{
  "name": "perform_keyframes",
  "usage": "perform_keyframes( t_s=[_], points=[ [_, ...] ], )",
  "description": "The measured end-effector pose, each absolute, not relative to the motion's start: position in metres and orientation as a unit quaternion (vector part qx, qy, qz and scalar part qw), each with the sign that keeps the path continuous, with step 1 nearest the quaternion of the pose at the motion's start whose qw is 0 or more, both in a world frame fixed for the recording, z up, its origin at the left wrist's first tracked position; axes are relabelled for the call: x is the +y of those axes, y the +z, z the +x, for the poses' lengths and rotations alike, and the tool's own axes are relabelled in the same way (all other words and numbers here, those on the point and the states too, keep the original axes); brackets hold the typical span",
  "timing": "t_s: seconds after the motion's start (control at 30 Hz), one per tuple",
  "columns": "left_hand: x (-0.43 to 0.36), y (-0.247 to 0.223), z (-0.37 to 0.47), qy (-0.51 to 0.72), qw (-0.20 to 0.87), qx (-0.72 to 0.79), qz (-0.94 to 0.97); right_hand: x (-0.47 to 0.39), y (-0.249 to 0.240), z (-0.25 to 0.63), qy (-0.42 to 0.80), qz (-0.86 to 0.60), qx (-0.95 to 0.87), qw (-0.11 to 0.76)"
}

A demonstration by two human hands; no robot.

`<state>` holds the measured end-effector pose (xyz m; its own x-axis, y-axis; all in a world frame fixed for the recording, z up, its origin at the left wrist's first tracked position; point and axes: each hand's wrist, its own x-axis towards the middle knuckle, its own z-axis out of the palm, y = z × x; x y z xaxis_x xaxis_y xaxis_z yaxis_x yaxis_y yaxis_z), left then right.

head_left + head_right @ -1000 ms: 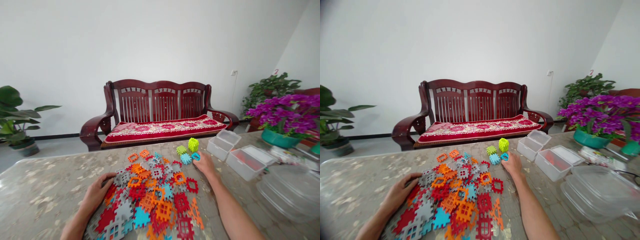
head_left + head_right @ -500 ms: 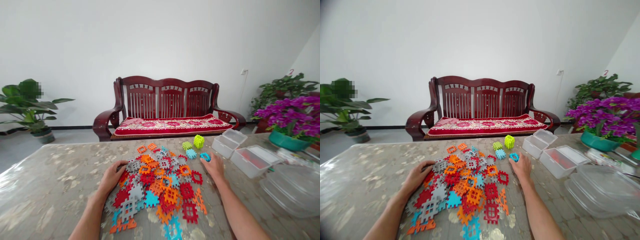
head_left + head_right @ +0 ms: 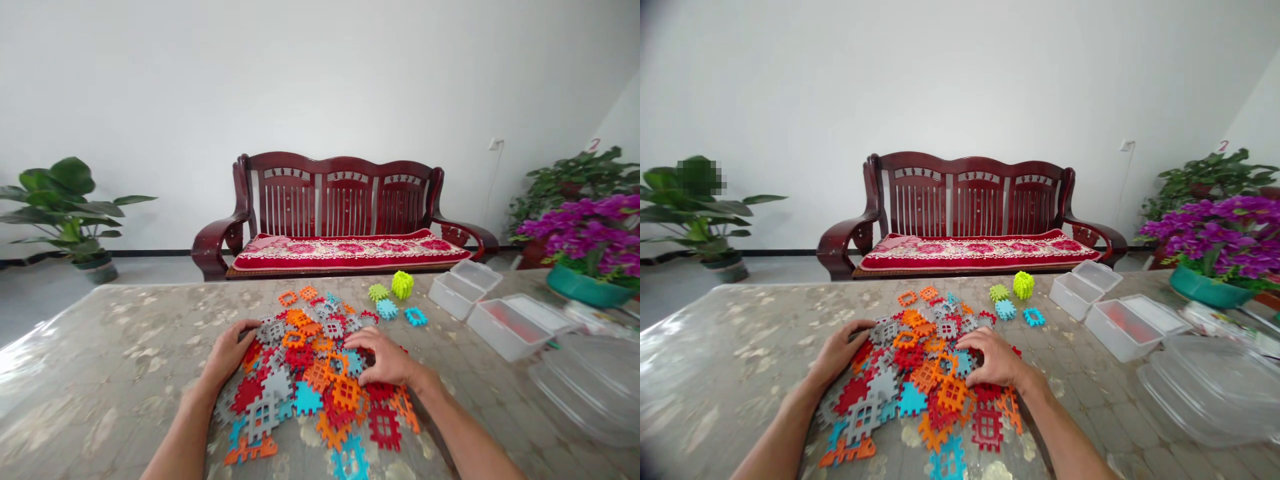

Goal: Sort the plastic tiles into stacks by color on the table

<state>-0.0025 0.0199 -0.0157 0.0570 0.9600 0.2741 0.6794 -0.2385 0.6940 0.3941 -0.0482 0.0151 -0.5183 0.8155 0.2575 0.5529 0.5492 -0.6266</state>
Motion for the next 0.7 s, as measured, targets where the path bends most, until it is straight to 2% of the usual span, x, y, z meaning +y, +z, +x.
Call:
perform_keyframes(
  t_s=[0.1, 0.3, 0.43, 0.7],
  points=[
    [0.02, -0.016, -0.003, 0.364, 0.197, 0.585, 0.697, -0.048, 0.013, 0.392, 0.24, -0.417, -0.833, 0.274],
    [0.019, -0.017, -0.003, 0.369, 0.203, 0.587, 0.691, -0.043, 0.008, 0.399, 0.248, -0.515, -0.742, 0.35],
    [0.019, -0.017, -0.003, 0.368, 0.202, 0.587, 0.692, -0.036, 0.005, 0.408, 0.2, -0.587, -0.68, 0.391],
    [0.019, -0.013, -0.003, 0.365, 0.201, 0.59, 0.692, -0.025, 0.004, 0.419, 0.164, -0.638, -0.631, 0.41]
  ],
)
